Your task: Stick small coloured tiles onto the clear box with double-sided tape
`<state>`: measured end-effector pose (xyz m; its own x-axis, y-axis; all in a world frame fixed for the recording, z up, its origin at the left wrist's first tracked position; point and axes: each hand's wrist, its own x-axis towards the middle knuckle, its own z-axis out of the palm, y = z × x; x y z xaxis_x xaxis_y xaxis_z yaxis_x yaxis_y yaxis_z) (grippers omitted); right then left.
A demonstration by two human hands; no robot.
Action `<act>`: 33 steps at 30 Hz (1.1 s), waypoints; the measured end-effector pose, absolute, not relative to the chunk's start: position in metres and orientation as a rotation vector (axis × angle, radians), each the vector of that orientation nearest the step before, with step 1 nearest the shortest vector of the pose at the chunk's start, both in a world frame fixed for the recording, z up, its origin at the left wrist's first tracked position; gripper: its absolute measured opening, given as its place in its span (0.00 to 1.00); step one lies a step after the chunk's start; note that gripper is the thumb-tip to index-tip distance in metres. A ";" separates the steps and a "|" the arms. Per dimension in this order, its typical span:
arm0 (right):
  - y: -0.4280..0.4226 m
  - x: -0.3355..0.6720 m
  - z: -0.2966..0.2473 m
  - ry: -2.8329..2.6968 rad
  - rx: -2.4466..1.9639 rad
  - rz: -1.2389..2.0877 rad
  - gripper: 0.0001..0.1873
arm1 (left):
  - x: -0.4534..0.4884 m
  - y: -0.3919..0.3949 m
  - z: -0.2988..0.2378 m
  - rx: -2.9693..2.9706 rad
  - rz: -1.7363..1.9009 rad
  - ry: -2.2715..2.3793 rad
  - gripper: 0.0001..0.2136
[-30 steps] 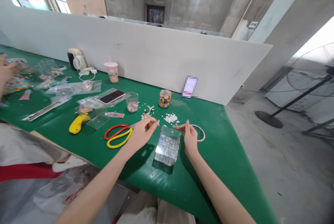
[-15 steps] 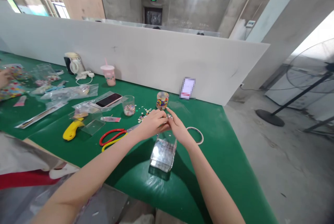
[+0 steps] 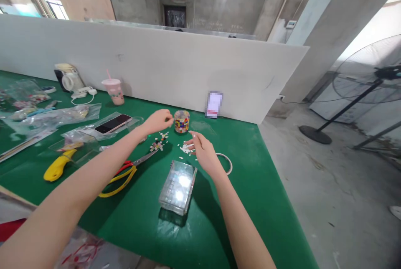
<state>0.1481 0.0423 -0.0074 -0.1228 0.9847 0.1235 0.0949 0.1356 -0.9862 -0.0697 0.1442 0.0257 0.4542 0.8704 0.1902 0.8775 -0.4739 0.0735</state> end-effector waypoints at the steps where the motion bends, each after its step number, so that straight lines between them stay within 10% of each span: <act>1: 0.047 0.153 -0.010 -1.418 -1.134 1.123 0.19 | -0.077 0.152 0.024 -2.577 -0.243 -1.669 0.10; 33: 0.098 0.198 -0.118 -1.306 -1.479 0.695 0.13 | -0.097 0.220 -0.041 -2.334 0.210 -2.109 0.16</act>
